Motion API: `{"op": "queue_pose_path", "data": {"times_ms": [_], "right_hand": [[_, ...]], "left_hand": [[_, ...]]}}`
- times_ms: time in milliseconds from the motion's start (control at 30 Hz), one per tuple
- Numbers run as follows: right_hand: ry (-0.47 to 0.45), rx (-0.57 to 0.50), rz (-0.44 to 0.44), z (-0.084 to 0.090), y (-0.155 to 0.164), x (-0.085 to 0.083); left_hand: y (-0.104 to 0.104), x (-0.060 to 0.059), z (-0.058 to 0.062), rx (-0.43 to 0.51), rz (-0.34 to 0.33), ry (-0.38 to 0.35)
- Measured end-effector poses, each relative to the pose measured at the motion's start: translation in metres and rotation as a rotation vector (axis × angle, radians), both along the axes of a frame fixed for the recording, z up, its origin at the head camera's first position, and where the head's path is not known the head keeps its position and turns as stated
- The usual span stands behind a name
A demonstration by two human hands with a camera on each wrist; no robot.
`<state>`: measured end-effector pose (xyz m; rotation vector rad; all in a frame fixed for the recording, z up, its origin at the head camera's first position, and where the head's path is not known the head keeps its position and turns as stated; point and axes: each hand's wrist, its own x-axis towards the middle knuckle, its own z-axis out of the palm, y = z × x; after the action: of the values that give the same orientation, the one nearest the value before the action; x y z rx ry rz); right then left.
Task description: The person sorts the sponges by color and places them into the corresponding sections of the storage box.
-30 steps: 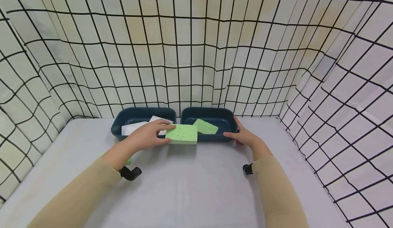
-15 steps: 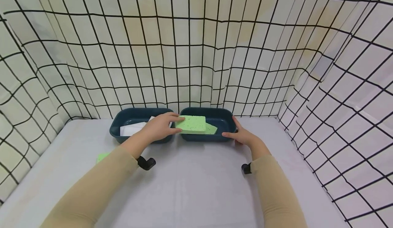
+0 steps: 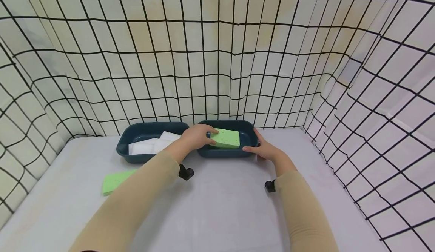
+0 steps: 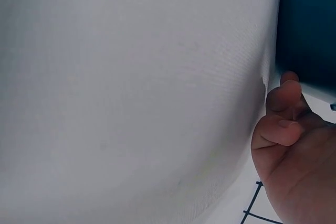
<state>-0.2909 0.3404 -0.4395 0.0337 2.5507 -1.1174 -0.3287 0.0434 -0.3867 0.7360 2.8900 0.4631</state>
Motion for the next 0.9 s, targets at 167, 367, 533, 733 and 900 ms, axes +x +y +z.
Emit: {"op": "queue_pose_path", "data": {"times_ms": [167, 367, 533, 733, 900], "right_hand": [[-0.006, -0.014, -0.005, 0.001, -0.002, 0.001], [-0.016, -0.04, -0.025, 0.001, -0.002, -0.001], [-0.009, -0.045, -0.034, 0.0, -0.003, -0.002], [-0.013, -0.036, -0.035, -0.003, 0.0, -0.001], [-0.005, -0.035, -0.033, -0.004, 0.002, -0.002]], "left_hand": [[0.019, -0.002, -0.004, -0.01, -0.027, -0.011], [0.033, -0.006, -0.007, 0.002, -0.061, -0.032], [0.039, -0.008, -0.007, 0.008, -0.073, -0.054], [0.048, -0.008, -0.006, -0.038, -0.093, -0.069], [0.053, -0.009, -0.008, -0.071, -0.097, -0.06]]}}
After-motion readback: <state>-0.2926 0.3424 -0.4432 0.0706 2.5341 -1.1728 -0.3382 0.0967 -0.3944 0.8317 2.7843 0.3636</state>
